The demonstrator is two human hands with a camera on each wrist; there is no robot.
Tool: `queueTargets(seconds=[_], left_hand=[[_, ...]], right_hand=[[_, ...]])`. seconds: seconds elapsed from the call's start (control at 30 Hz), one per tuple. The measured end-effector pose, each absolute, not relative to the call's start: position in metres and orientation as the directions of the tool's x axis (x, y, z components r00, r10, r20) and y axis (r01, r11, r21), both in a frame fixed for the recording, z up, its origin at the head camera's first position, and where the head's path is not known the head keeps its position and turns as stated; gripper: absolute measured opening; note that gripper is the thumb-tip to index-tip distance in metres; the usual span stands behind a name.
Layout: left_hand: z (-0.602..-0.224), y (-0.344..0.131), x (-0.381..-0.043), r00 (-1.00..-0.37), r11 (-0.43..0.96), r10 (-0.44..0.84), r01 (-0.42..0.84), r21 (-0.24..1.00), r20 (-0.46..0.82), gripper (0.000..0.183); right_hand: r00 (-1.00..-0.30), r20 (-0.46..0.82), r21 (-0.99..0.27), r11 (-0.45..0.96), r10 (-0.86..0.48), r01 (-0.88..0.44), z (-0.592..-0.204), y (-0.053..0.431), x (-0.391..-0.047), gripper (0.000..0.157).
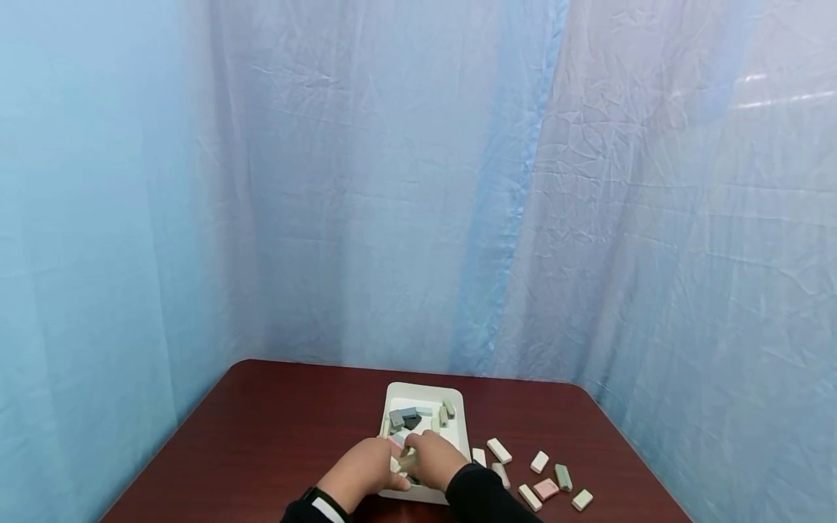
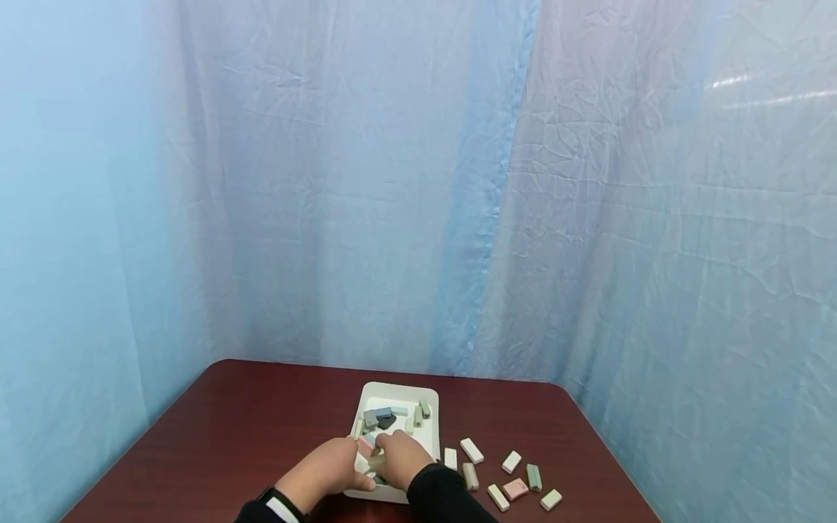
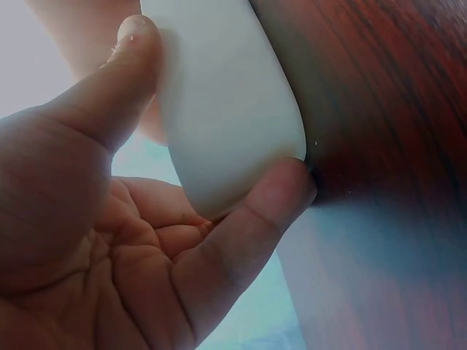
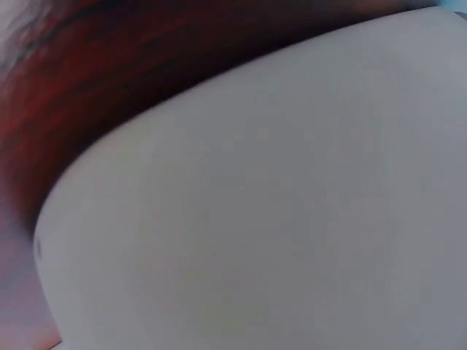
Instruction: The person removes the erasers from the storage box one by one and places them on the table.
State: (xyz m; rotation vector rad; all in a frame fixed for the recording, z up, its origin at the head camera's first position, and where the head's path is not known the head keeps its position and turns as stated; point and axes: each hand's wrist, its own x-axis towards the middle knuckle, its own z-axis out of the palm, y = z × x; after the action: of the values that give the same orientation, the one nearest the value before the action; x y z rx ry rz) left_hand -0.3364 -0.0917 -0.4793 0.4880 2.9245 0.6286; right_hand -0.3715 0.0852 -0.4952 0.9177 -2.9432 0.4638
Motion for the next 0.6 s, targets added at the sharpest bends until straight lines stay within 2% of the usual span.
queueTargets(seconds=[0.1,0.33,0.5,0.6], left_hand=[[-0.4794,-0.0895,-0.3354,-0.942,0.872,0.333,0.288,0.395,-0.049,0.026],[-0.4793,-0.0889,-0.3383,-0.949,0.877,0.299,0.234,0.42,-0.095,0.031],[-0.4793,-0.0893,-0.3391,-0.946,0.882,0.306,0.24,0.405,-0.107,0.04],[-0.4793,-0.0904,-0.3401,-0.944,0.868,0.308,0.228,0.441,-0.118,0.04]], right_hand=[[-0.831,0.117,-0.287,0.783,-0.544,-0.553,-0.4957,0.0851,-0.37,0.009],[-0.845,0.14,-0.326,0.782,-0.516,-0.532,-0.4982,0.0859,-0.3699,0.025],[-0.841,0.139,-0.3,0.787,-0.523,-0.539,-0.4995,0.0888,-0.3697,0.006],[-0.838,0.135,-0.255,0.799,-0.529,-0.545,-0.4998,0.089,-0.3715,0.01]])
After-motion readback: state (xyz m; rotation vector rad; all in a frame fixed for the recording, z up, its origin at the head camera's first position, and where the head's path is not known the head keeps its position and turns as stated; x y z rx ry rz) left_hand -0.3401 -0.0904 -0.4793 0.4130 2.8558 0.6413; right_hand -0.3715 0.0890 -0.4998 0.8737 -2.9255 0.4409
